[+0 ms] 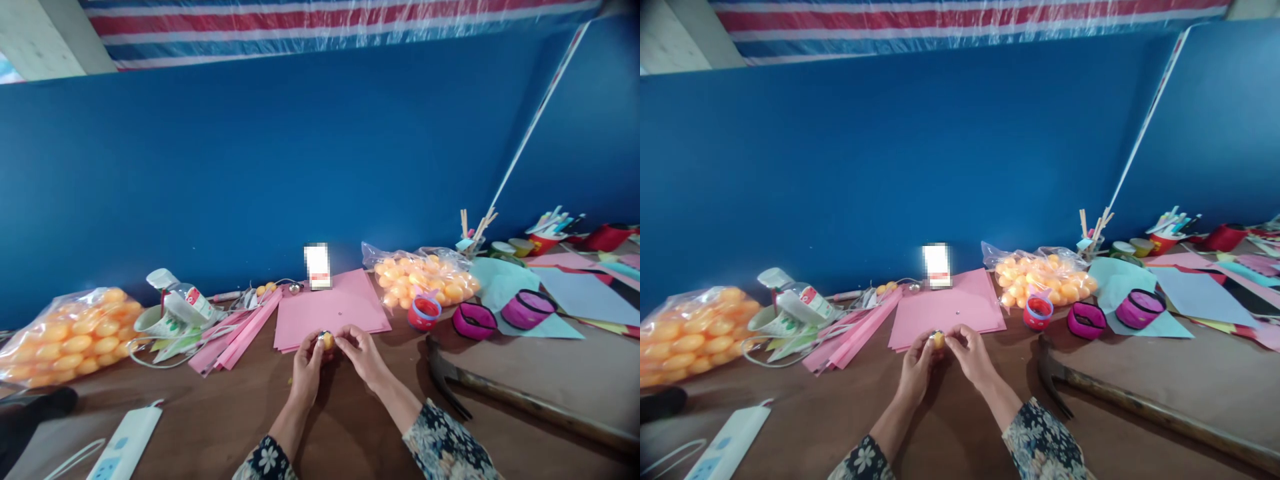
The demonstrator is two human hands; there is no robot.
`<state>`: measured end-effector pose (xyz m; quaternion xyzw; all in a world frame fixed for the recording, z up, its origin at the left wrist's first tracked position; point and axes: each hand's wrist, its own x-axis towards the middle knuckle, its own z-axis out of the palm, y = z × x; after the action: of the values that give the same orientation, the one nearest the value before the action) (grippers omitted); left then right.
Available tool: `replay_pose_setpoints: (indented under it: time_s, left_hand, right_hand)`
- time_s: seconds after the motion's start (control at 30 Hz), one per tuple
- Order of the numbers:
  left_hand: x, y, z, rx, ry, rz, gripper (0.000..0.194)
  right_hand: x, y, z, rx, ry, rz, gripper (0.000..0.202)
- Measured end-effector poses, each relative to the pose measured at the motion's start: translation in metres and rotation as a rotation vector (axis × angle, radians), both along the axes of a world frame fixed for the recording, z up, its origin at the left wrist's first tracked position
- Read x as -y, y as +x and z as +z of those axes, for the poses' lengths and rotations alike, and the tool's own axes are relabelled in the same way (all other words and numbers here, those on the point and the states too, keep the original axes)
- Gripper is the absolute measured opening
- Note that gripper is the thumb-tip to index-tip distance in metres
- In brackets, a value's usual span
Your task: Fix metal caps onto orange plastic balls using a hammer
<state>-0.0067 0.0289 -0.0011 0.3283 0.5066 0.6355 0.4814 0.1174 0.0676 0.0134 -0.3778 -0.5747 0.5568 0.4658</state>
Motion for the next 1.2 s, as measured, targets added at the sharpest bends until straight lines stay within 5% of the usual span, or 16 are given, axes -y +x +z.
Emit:
replay_pose_setpoints:
  time_s: [1.2]
  left_hand:
    - [-0.0003, -0.0002, 0.0005, 0.026, -0.002, -0.025, 0.040]
  right_hand:
    - [0.0022, -0.0011, -0.0006, -0.045, -0.032, 0.009, 0.016]
